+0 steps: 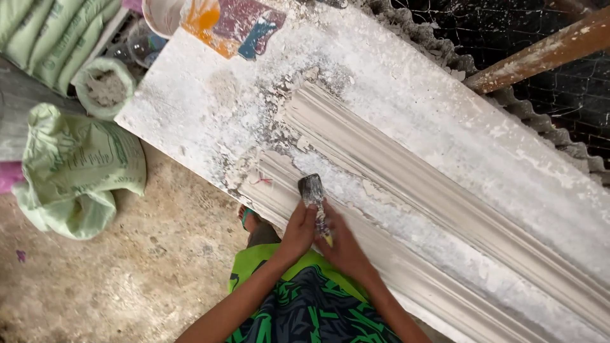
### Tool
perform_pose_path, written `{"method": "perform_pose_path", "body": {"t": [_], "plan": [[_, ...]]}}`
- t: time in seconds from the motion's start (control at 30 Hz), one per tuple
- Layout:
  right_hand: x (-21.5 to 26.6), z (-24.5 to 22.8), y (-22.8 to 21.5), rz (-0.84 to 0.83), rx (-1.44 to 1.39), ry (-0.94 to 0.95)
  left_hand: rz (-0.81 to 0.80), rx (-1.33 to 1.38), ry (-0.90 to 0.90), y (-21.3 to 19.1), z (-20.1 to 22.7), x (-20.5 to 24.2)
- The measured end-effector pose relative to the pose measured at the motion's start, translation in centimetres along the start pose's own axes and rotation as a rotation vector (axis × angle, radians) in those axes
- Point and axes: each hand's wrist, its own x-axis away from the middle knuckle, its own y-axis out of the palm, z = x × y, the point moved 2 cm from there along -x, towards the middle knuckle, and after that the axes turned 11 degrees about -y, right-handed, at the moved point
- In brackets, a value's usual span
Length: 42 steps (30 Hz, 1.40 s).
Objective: The person scrapes a white gypsum mold with a metal scraper, removing loose powder and debris from the grooves and surface. They repeatedly scrape along the length of the mold, occasionally repositioning it on the workbench.
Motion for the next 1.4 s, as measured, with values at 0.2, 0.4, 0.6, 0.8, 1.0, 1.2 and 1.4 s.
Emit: {"method": "perform_pose_path", "body": {"t": [0.2,0.4,0.6,0.8,1.0,1.2,1.4], "plan": [[0.5,5.8,-1.9,-0.354,0.340,0.223,0.422,-0.750,0.132,-1.7,1.4,1.7],[0.1,11.2,-0.6,-0.493,0.610,0.184,0.277,-1.501,0.328,-2.0,-3.1,-0.3],[-0.9,4.2,-6.9,-0.581,0.477,0.366,0.436,-1.403,0.878,2.1,-6.4,-3.7],[-6.2,2.6,-3.4,-0.681,0.518,0.259,0.433,-1.501,0.902,-4.0,-4.0,-6.1],[-13.7,3.9,3.7,-0.614,0.494,0.036,0.714,-1.607,0.927,-14.2,-0.4,-8.2],[-8.9,1.5,-1.1,-0.599,0.442,0.255,0.466,-1.334,0.820,-7.4,0.7,-3.5],[-2.2,1.6,-0.4,-0.076,0.151,0.385,-0.113,-0.456,0.388,-2.8,2.9,1.5]]}}
